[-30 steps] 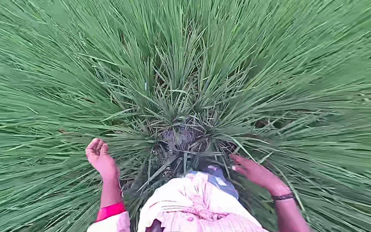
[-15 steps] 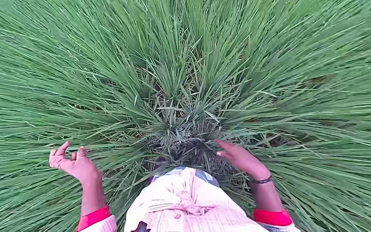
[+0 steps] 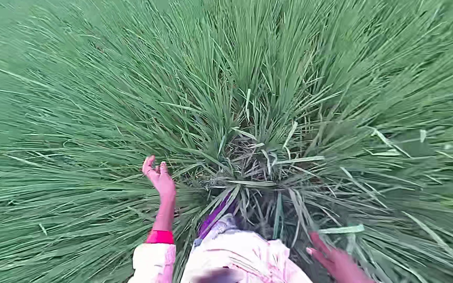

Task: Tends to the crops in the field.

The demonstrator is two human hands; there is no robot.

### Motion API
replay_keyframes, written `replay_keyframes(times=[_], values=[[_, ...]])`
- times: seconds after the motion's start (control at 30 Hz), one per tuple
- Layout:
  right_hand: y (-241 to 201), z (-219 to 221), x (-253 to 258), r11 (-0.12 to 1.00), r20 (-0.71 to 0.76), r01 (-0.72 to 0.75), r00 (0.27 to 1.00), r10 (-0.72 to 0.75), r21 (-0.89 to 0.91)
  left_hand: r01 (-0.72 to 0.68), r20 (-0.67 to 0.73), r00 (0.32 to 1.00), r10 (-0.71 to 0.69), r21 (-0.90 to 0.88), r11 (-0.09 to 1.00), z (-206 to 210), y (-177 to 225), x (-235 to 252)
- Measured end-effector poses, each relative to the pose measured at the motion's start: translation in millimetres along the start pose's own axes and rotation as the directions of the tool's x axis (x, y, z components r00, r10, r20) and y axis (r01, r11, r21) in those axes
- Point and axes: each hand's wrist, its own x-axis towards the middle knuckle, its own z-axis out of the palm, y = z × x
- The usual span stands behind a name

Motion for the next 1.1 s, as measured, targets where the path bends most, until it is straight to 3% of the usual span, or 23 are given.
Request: replay_keyframes(times=[0.17, 0.33, 0.43, 0.6, 0.8, 1.1], values=[[-49.6, -49.6, 50.5, 0.996, -0.007, -0.057, 0.998, 0.056, -0.064, -0.024, -0.102, 0.995, 0.016, -0.077, 0.997, 50.7, 3.6, 76.1], [-109.8, -126.4, 114.8, 0.981, -0.071, 0.001, 0.997, -0.015, -0.193, 0.076, -0.141, 0.985, -0.095, -0.138, 0.987, 99.2, -12.1, 152.8], [-131.9, -169.5, 123.0, 0.976, -0.198, 0.023, 0.978, -0.067, -0.216, 0.133, -0.149, 0.976, -0.16, -0.179, 0.975, 126.2, -19.4, 192.4], [-152.7, -226.7, 105.3, 0.981, -0.322, -0.091, 0.946, 0.032, -0.169, 0.158, -0.16, 0.966, -0.201, -0.245, 0.957, 158.4, -7.7, 246.9], [-174.8, -267.8, 103.1, 0.972, -0.274, -0.182, 0.952, 0.136, -0.151, 0.135, -0.268, 0.94, -0.212, -0.277, 0.951, 155.9, -4.2, 278.9], [-210.3, -303.2, 191.9, 0.965, -0.199, -0.061, 0.98, 0.01, -0.254, 0.128, -0.422, 0.887, -0.189, -0.17, 0.977, 132.5, -24.9, 293.3]])
